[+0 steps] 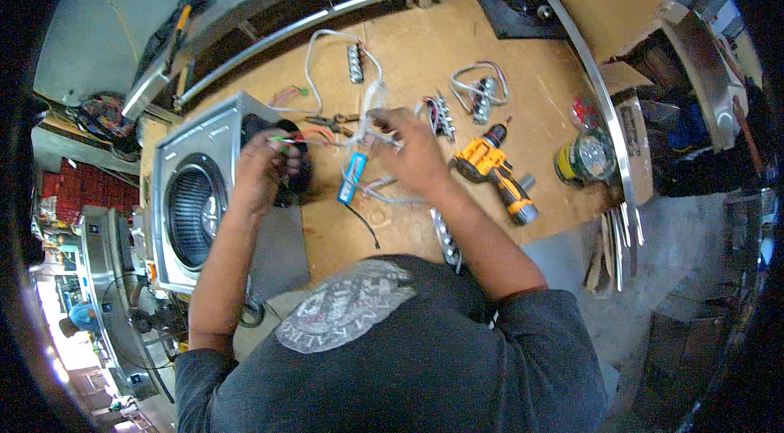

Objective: The person works on wiring and small electronic components on a workbench, using pliers and a screwdriver to strip, twist, and connect wires to a green terminal block and a blue circuit board. The person repeatedly handles the wires and components, adjusting connections throughout the clip.

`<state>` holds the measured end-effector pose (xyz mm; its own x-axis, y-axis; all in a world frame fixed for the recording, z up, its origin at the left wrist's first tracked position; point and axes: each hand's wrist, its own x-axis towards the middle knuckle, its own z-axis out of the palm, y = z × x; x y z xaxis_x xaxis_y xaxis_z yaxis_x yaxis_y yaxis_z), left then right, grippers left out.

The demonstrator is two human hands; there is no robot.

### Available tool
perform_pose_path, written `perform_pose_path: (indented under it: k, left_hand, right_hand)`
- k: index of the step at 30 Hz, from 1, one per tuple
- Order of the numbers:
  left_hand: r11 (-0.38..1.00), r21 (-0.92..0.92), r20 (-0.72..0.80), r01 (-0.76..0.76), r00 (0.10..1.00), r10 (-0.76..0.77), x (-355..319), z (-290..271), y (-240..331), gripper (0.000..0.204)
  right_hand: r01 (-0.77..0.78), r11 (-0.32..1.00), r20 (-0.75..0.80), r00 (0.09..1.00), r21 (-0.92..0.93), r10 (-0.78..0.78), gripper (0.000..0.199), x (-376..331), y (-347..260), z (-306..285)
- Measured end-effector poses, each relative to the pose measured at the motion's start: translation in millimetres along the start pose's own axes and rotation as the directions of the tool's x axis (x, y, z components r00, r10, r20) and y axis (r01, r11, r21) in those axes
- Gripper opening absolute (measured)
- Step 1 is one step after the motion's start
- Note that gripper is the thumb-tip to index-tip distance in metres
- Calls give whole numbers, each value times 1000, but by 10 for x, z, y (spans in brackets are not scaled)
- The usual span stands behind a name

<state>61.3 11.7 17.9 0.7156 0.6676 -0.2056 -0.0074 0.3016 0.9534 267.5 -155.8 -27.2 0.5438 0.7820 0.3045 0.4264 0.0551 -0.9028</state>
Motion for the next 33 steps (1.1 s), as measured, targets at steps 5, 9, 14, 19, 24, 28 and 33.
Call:
perform_pose_path:
  k: [5,9,14,19,24,28,33]
  left_hand:
    - [985,-165,-128,-46,991,25,-19,-337,-155,28]
    - [976,-197,-31,-95,995,91,-9,-436,-204,31]
    - [980,-200,198,-12,979,52,-75,-435,-142,38]
    - [968,-248,300,27,953,50,-96,-393,-114,33]
    - [975,-222,307,-7,948,77,0,-423,-205,32]
    - [999,-45,329,-31,943,44,-12,-335,-173,29]
    - [983,127,357,-134,931,81,-68,-252,-167,25]
  right_hand:
    - [-94,771,379,829,-630,411,31,-139,711,-315]
    - [-31,468,328,672,-883,664,32,-441,955,-85]
    - [-216,431,92,802,-876,590,30,-417,1147,35]
    - [-330,743,183,837,-583,516,47,-464,1139,-92]
    - [-589,727,370,802,354,469,82,-322,190,-380]
    - [-278,831,264,950,481,165,79,-99,-654,-175]
    - [260,890,24,957,373,-290,53,160,-892,404]
